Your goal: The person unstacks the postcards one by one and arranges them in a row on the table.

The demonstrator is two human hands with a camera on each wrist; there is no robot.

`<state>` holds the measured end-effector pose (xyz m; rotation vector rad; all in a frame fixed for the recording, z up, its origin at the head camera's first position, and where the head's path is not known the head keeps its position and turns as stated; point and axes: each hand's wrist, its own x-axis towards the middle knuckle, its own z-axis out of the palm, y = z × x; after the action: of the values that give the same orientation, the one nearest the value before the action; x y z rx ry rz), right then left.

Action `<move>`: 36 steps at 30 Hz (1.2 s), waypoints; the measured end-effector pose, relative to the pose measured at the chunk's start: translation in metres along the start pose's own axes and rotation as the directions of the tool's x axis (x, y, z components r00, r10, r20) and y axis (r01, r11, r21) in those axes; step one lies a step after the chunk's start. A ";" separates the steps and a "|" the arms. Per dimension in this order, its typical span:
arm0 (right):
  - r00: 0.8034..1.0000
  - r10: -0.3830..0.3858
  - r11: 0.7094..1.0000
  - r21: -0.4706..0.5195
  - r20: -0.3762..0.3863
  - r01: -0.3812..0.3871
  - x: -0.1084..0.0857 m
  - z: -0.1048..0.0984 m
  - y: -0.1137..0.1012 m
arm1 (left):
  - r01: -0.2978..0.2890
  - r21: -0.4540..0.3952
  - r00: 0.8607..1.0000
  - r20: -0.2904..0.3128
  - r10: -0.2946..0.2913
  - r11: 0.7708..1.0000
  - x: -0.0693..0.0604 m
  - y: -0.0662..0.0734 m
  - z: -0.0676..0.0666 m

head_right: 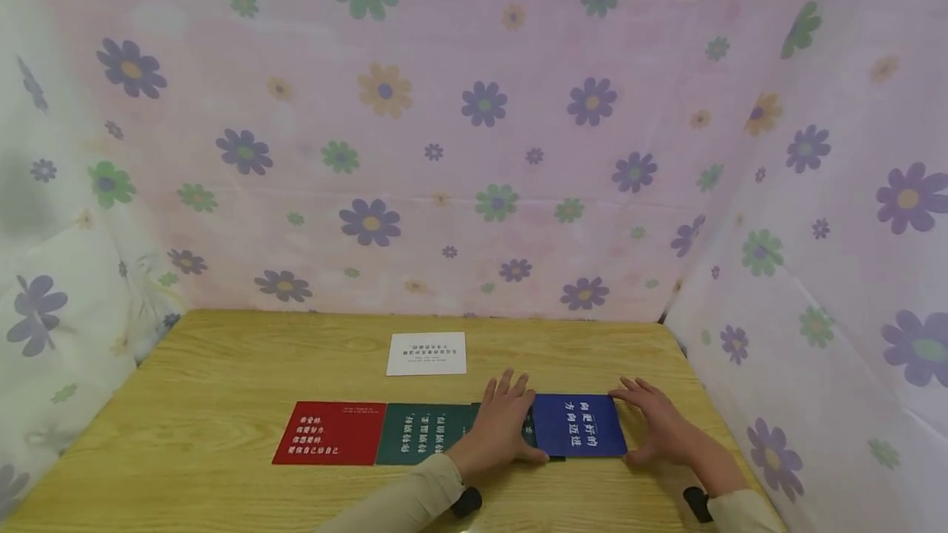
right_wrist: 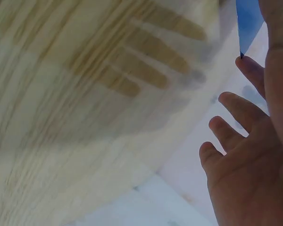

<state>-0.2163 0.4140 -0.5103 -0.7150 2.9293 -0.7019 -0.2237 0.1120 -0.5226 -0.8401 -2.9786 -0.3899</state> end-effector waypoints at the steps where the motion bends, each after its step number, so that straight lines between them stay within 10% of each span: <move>1: 1.000 0.004 1.000 -0.009 0.007 -0.004 0.000 0.000 0.002 | 0.002 0.005 1.000 -0.001 -0.002 1.000 0.002 0.002 0.001; 36: 0.978 0.144 0.989 0.022 0.151 -0.149 -0.016 -0.025 0.027 | 0.058 -0.063 0.996 0.068 -0.054 0.996 0.030 0.037 0.014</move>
<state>-0.2172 0.4525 -0.5007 -0.5169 2.7920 -0.6517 -0.2299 0.1615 -0.5249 -0.7915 -3.0718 -0.4724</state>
